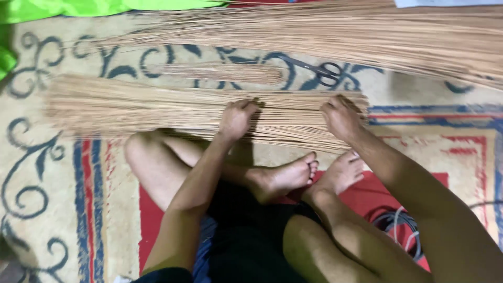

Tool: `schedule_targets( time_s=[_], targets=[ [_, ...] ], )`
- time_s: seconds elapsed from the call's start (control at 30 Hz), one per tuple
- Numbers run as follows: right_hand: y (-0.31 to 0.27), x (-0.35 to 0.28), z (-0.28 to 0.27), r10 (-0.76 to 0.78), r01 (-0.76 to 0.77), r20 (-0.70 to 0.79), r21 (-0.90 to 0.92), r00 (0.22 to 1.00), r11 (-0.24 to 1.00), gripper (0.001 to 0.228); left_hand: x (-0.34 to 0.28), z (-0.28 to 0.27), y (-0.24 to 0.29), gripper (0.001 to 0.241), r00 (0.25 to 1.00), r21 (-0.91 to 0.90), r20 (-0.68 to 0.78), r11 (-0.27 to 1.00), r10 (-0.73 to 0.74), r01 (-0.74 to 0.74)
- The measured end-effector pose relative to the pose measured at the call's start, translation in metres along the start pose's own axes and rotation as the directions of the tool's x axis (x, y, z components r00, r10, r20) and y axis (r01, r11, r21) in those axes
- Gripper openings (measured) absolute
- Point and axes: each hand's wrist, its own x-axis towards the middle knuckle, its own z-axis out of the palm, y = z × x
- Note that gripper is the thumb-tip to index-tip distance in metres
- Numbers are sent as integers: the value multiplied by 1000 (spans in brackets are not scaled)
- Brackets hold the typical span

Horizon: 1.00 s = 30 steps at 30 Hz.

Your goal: The person gathers thin wooden sticks into a bundle, aligning them by hand, and trimming the ends with scissors.

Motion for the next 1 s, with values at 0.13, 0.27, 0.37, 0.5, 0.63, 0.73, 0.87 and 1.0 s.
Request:
schedule_targets(
  time_s=[0.13,0.27,0.37,0.5,0.63,0.73,0.87,1.0],
  targets=[
    [39,-10,14,-24,21,18,166,1000,986,9,1,2,4,19,982,88,-163,993,92,-78],
    [48,-13,12,-32,22,53,182,998,983,12,-1,13,-5,13,976,76,-210,996,52,-36],
    [52,-15,20,-31,21,68,146,997,989,14,-1,11,-5,12,977,66,-210,998,37,-23],
    [55,-14,20,-52,50,120,22,991,999,16,1,-8,8,12,971,70,-233,997,45,-29],
    [45,-8,-16,-51,41,135,78,990,996,20,2,-18,9,14,971,138,-223,989,82,-52],
    [37,2,-46,36,-123,221,396,975,910,19,4,-27,14,19,975,151,-176,983,134,-108],
    [34,16,-81,80,-264,332,556,940,788,21,14,-37,21,20,984,103,-96,984,152,-142],
    [36,25,-125,171,-506,526,601,833,618,23,16,-83,51,22,994,-82,64,993,94,-89]
  ],
)
